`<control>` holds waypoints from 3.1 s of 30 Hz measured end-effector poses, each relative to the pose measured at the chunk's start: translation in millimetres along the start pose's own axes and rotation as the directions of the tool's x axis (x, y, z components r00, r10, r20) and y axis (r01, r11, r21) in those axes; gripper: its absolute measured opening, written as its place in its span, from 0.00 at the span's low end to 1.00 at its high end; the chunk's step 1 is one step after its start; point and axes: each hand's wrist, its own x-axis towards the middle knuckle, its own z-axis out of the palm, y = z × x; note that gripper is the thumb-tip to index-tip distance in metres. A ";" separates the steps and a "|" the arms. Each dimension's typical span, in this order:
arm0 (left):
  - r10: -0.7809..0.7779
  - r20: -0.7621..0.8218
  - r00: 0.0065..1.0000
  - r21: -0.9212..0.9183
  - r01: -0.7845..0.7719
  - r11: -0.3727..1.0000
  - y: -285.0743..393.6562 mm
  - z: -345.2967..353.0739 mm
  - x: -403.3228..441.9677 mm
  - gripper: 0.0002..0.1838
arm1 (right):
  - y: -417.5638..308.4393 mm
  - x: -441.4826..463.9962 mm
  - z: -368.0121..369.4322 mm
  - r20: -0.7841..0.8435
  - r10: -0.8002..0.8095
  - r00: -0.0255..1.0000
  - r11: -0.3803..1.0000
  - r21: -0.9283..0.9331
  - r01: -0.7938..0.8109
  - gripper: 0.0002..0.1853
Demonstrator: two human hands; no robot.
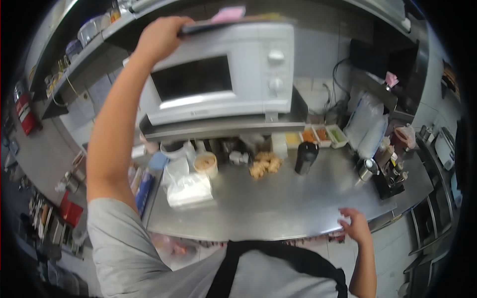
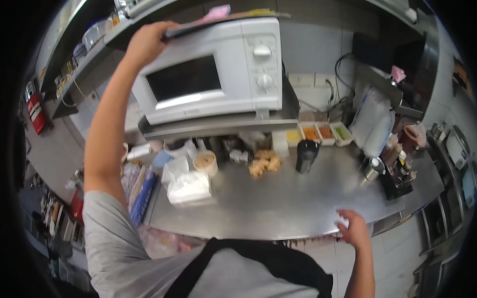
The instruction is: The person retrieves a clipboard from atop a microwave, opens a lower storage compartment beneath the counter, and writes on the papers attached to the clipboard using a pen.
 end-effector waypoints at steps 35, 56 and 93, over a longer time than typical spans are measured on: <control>-0.638 0.327 0.697 -0.259 0.716 0.649 296.0 41.6 -433.5 0.28 | 45.5 1.1 137.7 0.623 -0.064 0.780 -0.066 0.777 -0.626 0.28; -0.776 0.548 0.312 -0.172 0.950 0.260 269.2 157.4 -417.8 0.25 | -30.0 93.3 166.3 0.338 -0.748 0.571 0.664 0.375 0.647 0.19; -0.498 0.603 0.623 -0.282 0.751 0.596 261.3 167.6 -490.0 0.40 | -83.9 158.5 284.2 0.253 -0.742 0.620 0.664 0.403 0.630 0.09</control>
